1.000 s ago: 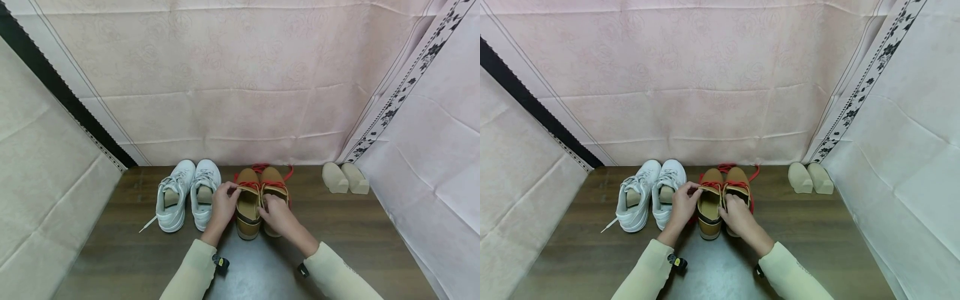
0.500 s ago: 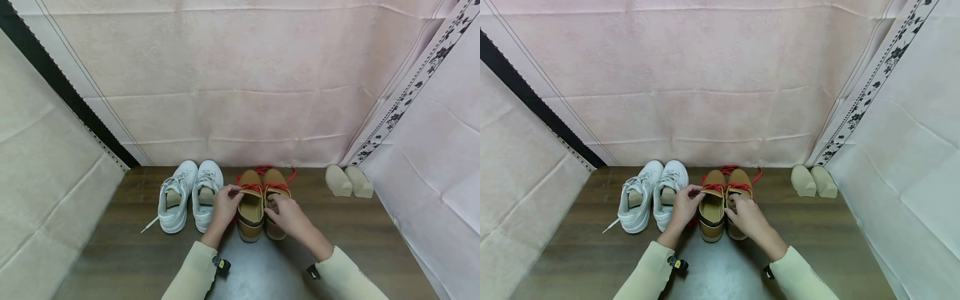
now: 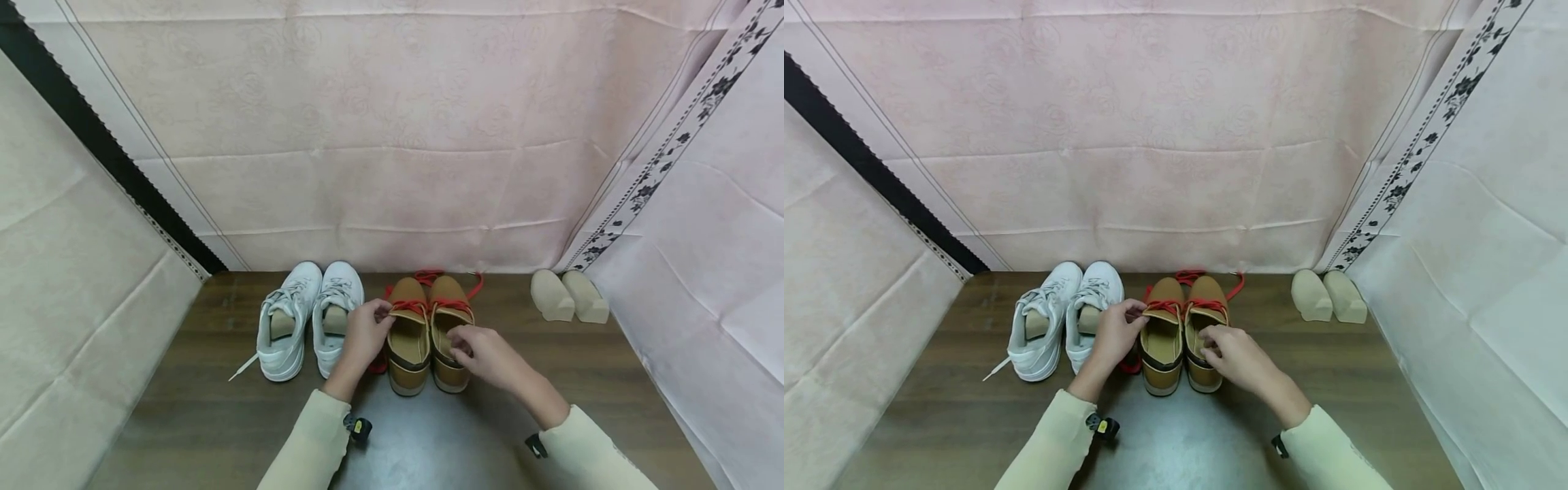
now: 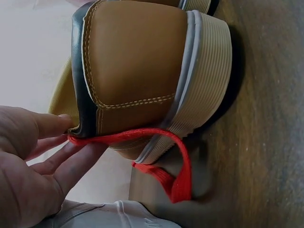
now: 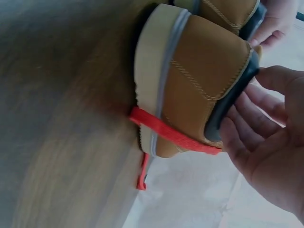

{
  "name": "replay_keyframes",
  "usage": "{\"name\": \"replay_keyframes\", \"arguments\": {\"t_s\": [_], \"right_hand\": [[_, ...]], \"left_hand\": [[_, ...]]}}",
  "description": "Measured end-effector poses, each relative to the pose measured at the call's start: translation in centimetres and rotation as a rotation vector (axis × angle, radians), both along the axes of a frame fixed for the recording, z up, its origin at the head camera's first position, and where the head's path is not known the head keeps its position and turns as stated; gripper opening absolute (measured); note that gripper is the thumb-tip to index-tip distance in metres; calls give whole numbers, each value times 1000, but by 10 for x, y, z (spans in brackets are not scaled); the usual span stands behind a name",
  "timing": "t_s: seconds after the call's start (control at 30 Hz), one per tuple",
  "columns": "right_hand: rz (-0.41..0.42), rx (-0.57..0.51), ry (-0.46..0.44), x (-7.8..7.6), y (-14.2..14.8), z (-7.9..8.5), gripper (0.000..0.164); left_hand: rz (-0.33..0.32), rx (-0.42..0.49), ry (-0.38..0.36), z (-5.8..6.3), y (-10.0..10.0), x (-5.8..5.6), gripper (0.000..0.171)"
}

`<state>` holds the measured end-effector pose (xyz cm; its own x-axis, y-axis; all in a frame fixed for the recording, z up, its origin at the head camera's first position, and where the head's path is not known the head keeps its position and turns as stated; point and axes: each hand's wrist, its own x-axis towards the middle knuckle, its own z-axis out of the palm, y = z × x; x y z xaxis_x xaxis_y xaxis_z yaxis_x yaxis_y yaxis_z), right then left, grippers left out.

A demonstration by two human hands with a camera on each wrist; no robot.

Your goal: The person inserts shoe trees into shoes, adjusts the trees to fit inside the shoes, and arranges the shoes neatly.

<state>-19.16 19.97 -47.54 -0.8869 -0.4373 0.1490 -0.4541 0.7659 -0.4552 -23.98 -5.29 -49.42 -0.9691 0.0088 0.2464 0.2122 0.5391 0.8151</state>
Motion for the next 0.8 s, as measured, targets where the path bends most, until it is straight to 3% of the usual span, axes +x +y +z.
{"name": "replay_keyframes", "arguments": {"t_s": [0.2, 0.4, 0.63, 0.8], "right_hand": [[73, 56, 139, 3, 3, -6, 13], [92, 58, 192, 4, 8, -9, 13], [76, -30, 276, 6, 23, -6, 18], [12, -126, 331, 2, 50, -2, 23]], "left_hand": [[11, -12, 29, 3, -1, 1, 9], [29, -42, 41, 6, -3, 5, 7], [41, -72, -3, 11, -6, 7, 5], [22, -92, -48, 14, -10, 7, 6]]}}
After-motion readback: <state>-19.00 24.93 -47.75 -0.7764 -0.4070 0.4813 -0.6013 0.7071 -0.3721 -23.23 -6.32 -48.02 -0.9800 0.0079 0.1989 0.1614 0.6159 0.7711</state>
